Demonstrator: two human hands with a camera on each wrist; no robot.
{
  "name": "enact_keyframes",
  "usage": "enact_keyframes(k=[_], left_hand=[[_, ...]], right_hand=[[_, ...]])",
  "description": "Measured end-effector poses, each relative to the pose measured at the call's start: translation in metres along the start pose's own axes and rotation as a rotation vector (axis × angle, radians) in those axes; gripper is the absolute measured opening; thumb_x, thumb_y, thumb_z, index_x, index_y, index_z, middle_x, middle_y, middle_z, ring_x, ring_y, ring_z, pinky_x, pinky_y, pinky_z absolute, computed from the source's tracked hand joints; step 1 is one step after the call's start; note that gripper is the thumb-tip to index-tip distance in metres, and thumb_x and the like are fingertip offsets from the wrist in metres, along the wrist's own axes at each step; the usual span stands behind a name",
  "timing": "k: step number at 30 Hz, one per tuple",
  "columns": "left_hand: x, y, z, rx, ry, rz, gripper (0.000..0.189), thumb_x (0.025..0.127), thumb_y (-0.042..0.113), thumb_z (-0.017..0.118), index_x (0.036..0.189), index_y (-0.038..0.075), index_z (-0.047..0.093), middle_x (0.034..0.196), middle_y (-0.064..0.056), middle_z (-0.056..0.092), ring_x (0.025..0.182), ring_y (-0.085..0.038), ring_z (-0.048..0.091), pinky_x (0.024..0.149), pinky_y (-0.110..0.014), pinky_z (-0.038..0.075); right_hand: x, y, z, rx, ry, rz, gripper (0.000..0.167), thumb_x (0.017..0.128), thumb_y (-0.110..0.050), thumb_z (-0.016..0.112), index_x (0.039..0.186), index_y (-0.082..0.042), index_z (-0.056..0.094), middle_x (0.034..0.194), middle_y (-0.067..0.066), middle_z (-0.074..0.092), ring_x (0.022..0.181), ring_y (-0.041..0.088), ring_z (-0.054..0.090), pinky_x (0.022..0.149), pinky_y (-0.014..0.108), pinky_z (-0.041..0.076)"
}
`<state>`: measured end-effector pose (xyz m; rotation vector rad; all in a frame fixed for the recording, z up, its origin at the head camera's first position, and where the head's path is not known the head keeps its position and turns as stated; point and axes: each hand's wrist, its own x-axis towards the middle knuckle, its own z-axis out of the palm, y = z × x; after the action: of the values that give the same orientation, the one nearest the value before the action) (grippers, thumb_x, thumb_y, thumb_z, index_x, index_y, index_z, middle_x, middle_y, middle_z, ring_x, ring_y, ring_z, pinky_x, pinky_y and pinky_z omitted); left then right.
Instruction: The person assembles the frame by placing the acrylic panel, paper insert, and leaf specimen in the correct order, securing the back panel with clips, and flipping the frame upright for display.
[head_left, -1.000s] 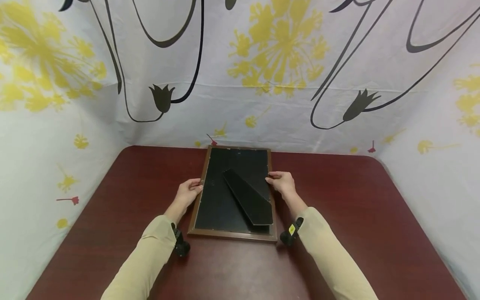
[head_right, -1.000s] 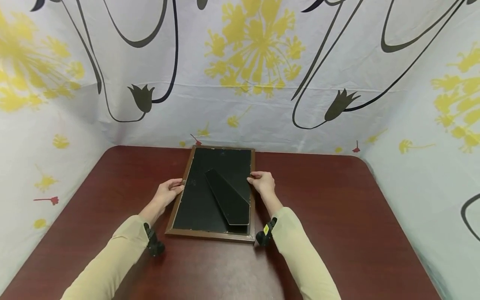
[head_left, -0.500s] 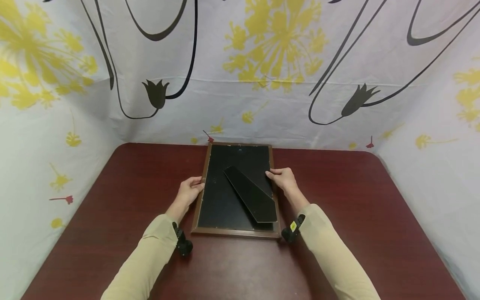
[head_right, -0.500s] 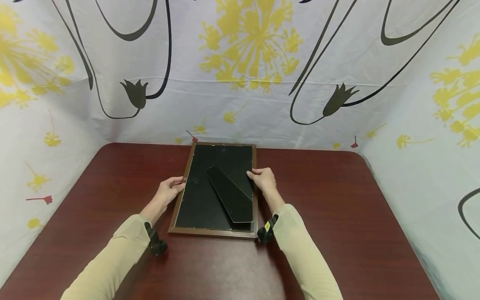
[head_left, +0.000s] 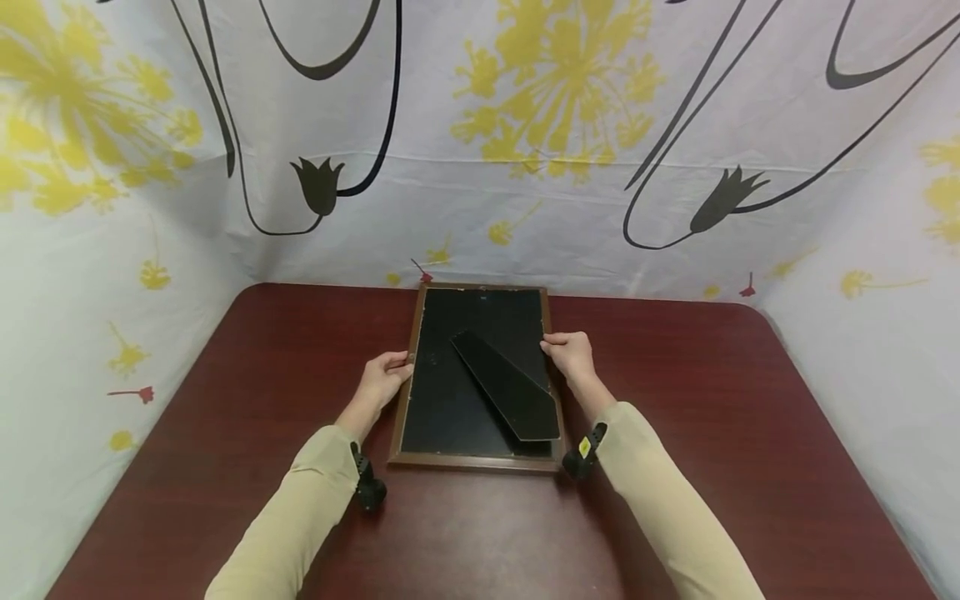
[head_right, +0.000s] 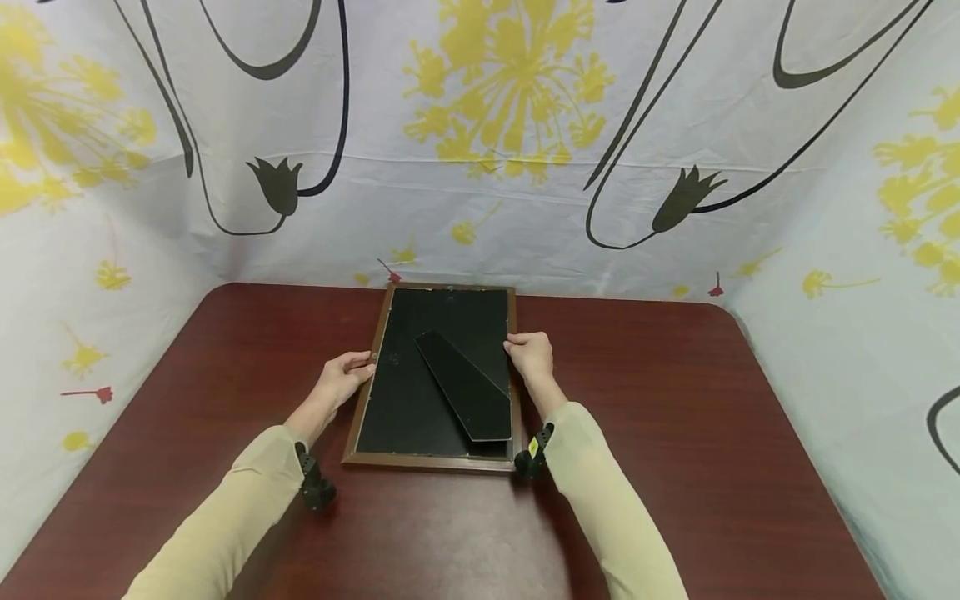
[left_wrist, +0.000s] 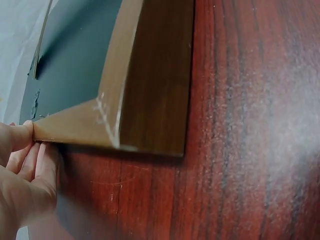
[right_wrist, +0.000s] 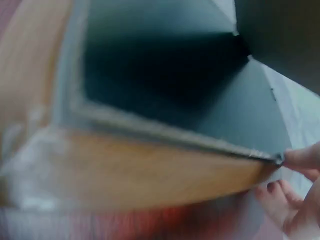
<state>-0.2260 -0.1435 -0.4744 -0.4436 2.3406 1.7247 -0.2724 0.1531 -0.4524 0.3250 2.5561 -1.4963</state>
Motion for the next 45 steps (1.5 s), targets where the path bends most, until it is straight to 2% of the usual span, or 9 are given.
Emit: enact_keyframes(k=[2, 8, 12, 15, 19, 24, 30, 33, 45], left_hand=[[0.0, 0.002, 0.0, 0.004, 0.005, 0.006, 0.042, 0.091, 0.007, 0.052, 0.132, 0.001, 0.044, 0.133, -0.021, 0.047, 0.122, -0.032, 0.048, 0.102, -0.041, 0.041], [-0.001, 0.004, 0.0, 0.017, 0.006, 0.019, 0.042, 0.092, 0.007, 0.052, 0.132, 0.0, 0.044, 0.133, -0.021, 0.047, 0.122, -0.032, 0.048, 0.102, -0.041, 0.041], [-0.001, 0.002, 0.001, 0.007, 0.008, 0.015, 0.042, 0.092, 0.009, 0.051, 0.133, 0.002, 0.043, 0.135, -0.02, 0.046, 0.124, -0.031, 0.046, 0.102, -0.042, 0.041], [-0.002, -0.001, 0.002, 0.003, 0.005, 0.004, 0.042, 0.093, 0.01, 0.051, 0.134, 0.004, 0.043, 0.136, -0.018, 0.044, 0.125, -0.03, 0.045, 0.103, -0.042, 0.04], [-0.004, -0.002, 0.003, 0.006, -0.005, 0.006, 0.043, 0.093, 0.012, 0.051, 0.134, 0.005, 0.043, 0.137, -0.018, 0.043, 0.126, -0.031, 0.044, 0.103, -0.043, 0.039], [-0.005, -0.001, 0.002, 0.002, -0.001, 0.01, 0.042, 0.094, 0.011, 0.049, 0.134, 0.004, 0.041, 0.137, -0.019, 0.043, 0.126, -0.031, 0.044, 0.104, -0.044, 0.039], [-0.004, -0.002, 0.001, -0.024, -0.02, -0.005, 0.043, 0.094, 0.012, 0.049, 0.136, 0.004, 0.039, 0.137, -0.018, 0.043, 0.128, -0.03, 0.042, 0.105, -0.041, 0.038], [-0.002, -0.003, 0.002, -0.036, -0.034, -0.013, 0.044, 0.094, 0.012, 0.049, 0.136, 0.004, 0.039, 0.137, -0.018, 0.043, 0.128, -0.03, 0.042, 0.105, -0.041, 0.038], [0.002, -0.003, -0.004, 0.01, -0.096, -0.016, 0.045, 0.095, 0.015, 0.047, 0.138, 0.005, 0.035, 0.14, -0.018, 0.04, 0.131, -0.03, 0.038, 0.108, -0.043, 0.033]], right_hand=[[0.0, 0.0, 0.0, -0.124, -0.009, -0.087, 0.031, 0.091, -0.01, 0.053, 0.12, 0.001, 0.057, 0.134, 0.022, 0.047, 0.12, 0.034, 0.049, 0.096, 0.044, 0.045], [-0.003, 0.002, -0.004, -0.401, -0.074, -0.25, 0.038, 0.093, -0.011, 0.05, 0.13, 0.0, 0.048, 0.135, 0.025, 0.043, 0.12, 0.037, 0.048, 0.093, 0.048, 0.046], [-0.004, 0.008, -0.008, -0.48, -0.182, -0.308, 0.046, 0.093, -0.013, 0.052, 0.136, -0.007, 0.041, 0.136, 0.026, 0.041, 0.106, 0.038, 0.053, 0.073, 0.041, 0.049], [-0.004, 0.014, -0.011, -0.382, -0.263, -0.266, 0.059, 0.09, -0.012, 0.056, 0.143, -0.008, 0.029, 0.142, 0.026, 0.033, 0.111, 0.039, 0.051, 0.077, 0.04, 0.05], [-0.007, 0.015, -0.017, -0.245, -0.338, -0.156, 0.079, 0.087, -0.006, 0.06, 0.146, -0.002, 0.008, 0.146, 0.027, 0.023, 0.129, 0.042, 0.034, 0.101, 0.049, 0.039], [-0.016, 0.017, -0.024, -0.172, -0.397, -0.061, 0.072, 0.087, -0.006, 0.059, 0.143, 0.004, 0.016, 0.14, 0.029, 0.032, 0.126, 0.039, 0.04, 0.099, 0.046, 0.043], [-0.02, 0.028, -0.028, 0.076, -0.343, 0.079, 0.052, 0.091, -0.007, 0.053, 0.138, 0.002, 0.034, 0.132, 0.027, 0.044, 0.109, 0.024, 0.057, 0.09, 0.035, 0.051], [-0.019, 0.034, -0.03, 0.147, -0.3, 0.119, 0.047, 0.091, -0.01, 0.054, 0.135, 0.0, 0.041, 0.132, 0.024, 0.047, 0.1, 0.014, 0.059, 0.085, 0.031, 0.054], [-0.019, 0.04, -0.024, 0.257, -0.21, 0.174, 0.043, 0.09, -0.016, 0.057, 0.131, -0.007, 0.049, 0.134, 0.017, 0.048, 0.084, 0.003, 0.061, 0.077, 0.026, 0.055]])
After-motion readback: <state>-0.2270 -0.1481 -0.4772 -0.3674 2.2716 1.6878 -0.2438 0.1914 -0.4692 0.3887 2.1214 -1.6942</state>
